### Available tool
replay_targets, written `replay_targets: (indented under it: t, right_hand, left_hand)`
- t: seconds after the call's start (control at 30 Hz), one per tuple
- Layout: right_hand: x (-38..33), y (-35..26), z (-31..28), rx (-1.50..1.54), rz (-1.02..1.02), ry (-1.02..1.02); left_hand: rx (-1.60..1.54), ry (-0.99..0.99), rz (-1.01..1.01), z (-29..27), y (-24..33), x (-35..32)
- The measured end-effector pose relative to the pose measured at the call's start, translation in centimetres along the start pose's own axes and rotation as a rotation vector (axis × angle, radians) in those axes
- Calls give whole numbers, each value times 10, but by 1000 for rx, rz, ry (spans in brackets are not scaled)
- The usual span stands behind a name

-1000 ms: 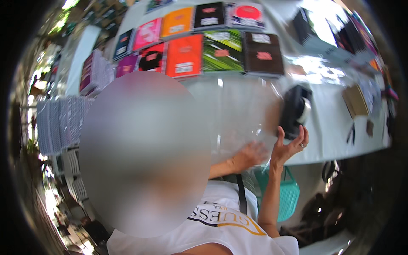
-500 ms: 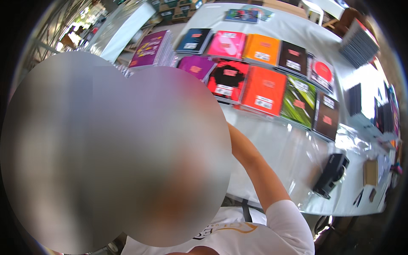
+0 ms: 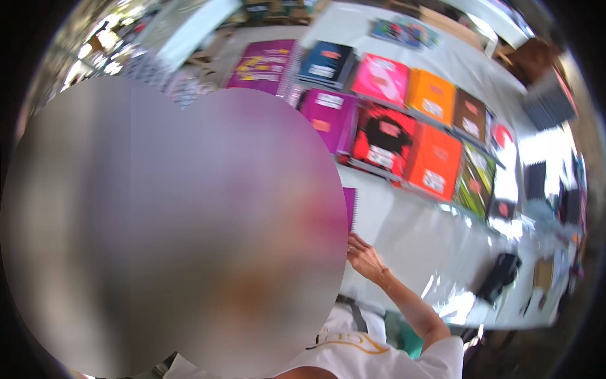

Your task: The person picks up a stack of notebooks, places them into plastic bags, seals the bags with tape using a dispenser, and stacks the packaged notebooks on a table.

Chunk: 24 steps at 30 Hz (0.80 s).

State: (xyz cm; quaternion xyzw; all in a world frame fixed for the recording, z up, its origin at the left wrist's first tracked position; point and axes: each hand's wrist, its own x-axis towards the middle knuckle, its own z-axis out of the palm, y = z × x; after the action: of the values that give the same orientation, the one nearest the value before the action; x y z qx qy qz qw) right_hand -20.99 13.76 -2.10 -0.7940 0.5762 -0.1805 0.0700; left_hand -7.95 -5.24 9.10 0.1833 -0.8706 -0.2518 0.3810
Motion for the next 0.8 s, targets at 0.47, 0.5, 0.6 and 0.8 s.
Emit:
replay_targets:
  t: [0.47, 0.5, 0.6, 0.8]
  right_hand:
    - [42, 148, -28, -371, 498, 355]
    - [45, 140, -34, -343, 512, 404]
    - [53, 91, -50, -302, 523, 527]
    - [30, 89, -67, 207, 505, 687]
  left_hand:
    - [-1024, -33, -1113, 102, -41, 15]
    - [-1118, 33, -1327, 102, -44, 3]
    - [-1695, -4, -1360, 103, -33, -3]
    - [-1101, -77, -985, 76, -53, 28]
